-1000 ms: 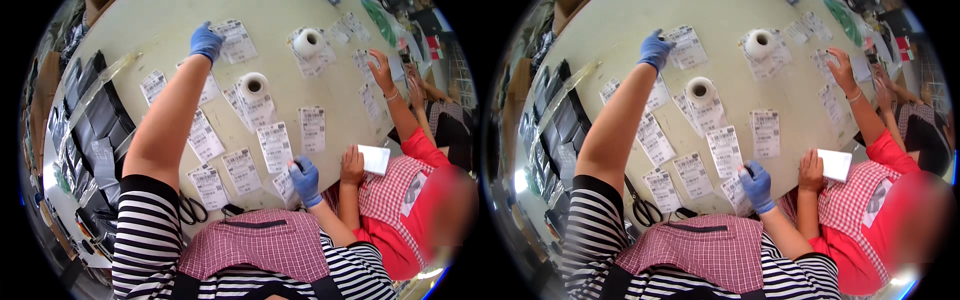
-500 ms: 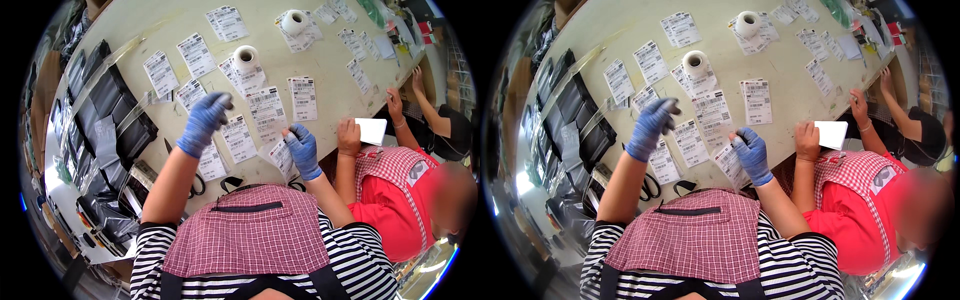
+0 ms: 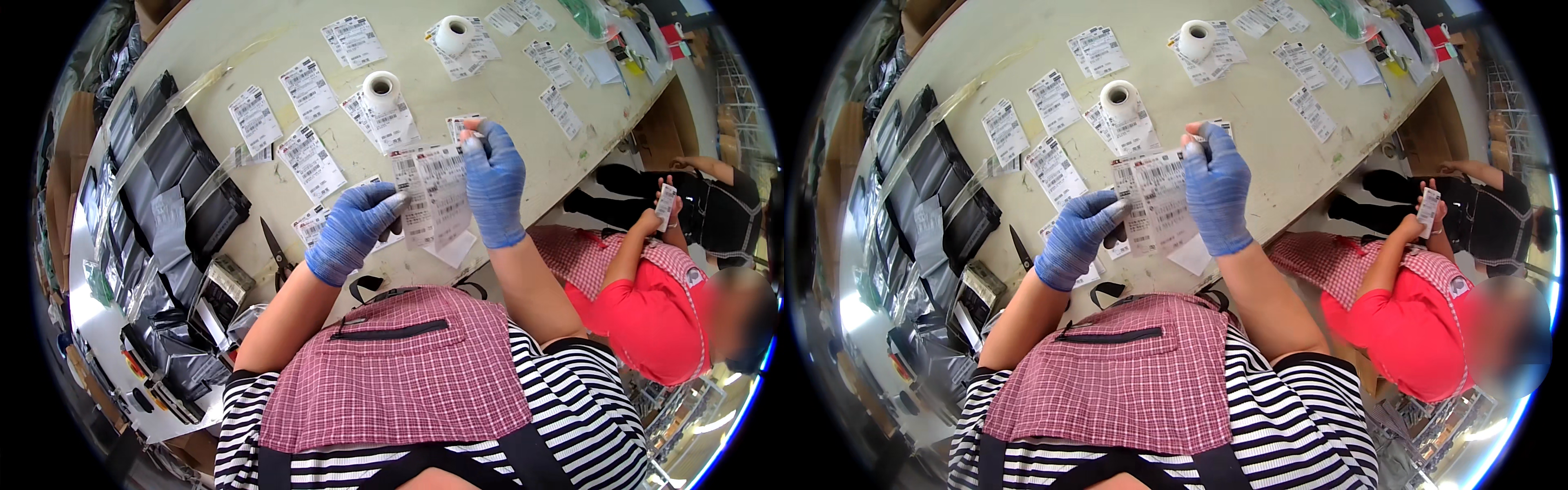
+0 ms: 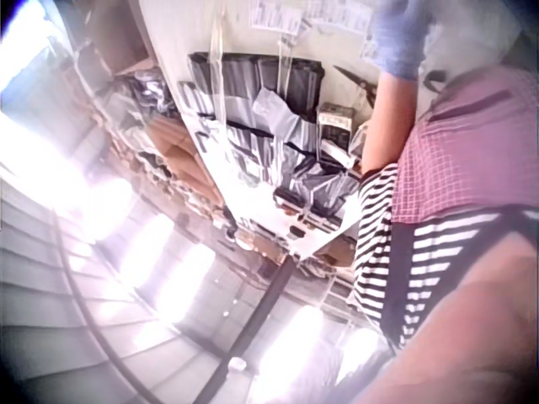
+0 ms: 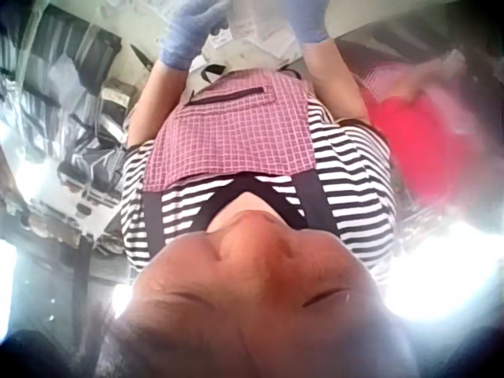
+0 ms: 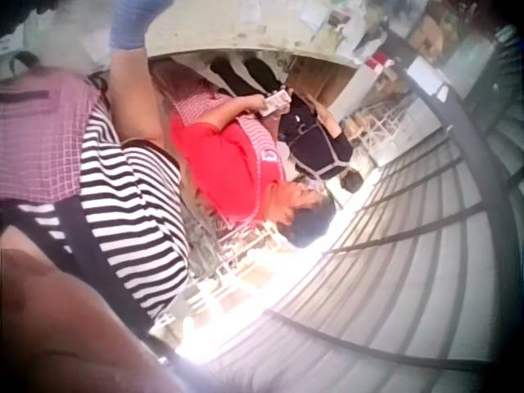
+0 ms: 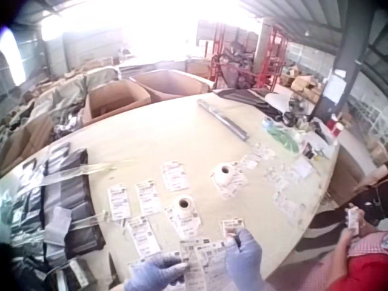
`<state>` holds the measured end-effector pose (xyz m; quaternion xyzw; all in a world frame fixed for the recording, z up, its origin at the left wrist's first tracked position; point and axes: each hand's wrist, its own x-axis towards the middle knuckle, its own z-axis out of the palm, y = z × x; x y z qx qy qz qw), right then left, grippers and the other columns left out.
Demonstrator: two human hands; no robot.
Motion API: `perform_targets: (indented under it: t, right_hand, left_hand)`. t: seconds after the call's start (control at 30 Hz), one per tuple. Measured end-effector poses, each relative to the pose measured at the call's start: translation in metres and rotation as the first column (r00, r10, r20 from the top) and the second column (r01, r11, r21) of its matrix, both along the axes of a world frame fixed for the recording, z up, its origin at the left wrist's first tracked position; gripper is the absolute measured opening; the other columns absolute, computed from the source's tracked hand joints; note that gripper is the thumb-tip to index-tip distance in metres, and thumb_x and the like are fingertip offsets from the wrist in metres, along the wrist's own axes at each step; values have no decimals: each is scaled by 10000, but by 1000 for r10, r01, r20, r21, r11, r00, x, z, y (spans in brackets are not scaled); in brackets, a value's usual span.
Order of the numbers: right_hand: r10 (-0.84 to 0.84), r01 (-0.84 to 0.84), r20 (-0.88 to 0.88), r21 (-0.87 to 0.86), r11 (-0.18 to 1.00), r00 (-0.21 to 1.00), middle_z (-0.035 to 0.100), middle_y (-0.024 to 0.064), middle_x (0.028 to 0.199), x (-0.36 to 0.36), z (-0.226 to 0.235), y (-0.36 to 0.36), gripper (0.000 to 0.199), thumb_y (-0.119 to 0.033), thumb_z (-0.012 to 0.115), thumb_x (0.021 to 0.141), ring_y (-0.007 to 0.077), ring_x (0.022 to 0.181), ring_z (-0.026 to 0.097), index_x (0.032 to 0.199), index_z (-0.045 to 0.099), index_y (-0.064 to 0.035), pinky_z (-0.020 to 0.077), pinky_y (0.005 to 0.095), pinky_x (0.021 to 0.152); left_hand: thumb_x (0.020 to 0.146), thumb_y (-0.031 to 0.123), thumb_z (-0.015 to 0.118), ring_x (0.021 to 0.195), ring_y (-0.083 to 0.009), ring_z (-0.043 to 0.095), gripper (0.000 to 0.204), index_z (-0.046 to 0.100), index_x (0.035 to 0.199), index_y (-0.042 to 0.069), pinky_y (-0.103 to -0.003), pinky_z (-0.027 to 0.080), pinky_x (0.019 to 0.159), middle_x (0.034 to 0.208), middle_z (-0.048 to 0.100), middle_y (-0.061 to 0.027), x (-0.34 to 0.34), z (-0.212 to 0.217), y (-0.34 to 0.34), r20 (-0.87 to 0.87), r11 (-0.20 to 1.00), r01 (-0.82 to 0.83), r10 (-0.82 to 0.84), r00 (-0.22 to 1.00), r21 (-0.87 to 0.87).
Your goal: The person organizes printed shipping labels by hand on a long work table, separating and arranging them into rows alongside rolls of label material.
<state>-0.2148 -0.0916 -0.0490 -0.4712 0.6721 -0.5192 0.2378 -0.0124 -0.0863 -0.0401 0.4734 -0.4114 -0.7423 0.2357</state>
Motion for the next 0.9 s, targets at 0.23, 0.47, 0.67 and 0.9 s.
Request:
perform_targets:
  t: [0.23,0.47,0.67,0.9]
  right_hand:
    - [12,-14,-135,-10,1000,991,661,106,748,16,2,-4,117,-92,611,894,174,622,611,979,648,-21,487,301,593]
    - [30,-54,-218,-101,993,975,678,127,803,19,0,-3,124,-106,597,905,229,695,644,977,648,-18,509,323,656]
    - [194,-221,187,130,967,963,661,97,834,2,-1,10,281,-267,545,965,153,769,597,1025,652,-14,483,272,721]
    - [260,-479,600,237,845,756,634,38,842,-3,3,41,312,-271,581,952,81,790,546,1062,659,11,463,231,724]
  left_hand:
    - [916,260,636,570,-70,516,274,659,924,-13,-207,421,531,698,619,-32,-6,5,14,-16,1000,10,-10,1000,-8]
    - [910,252,638,570,-76,531,283,666,986,-20,-209,432,526,714,624,-43,-6,5,16,-29,1000,8,-9,1000,-14]
    - [881,282,669,552,-82,526,286,658,953,5,-212,425,511,679,592,-23,2,14,11,-56,983,-167,171,984,78]
    - [893,251,658,532,-90,495,243,630,924,11,-212,390,483,659,555,-23,9,7,10,-136,947,-276,299,944,164]
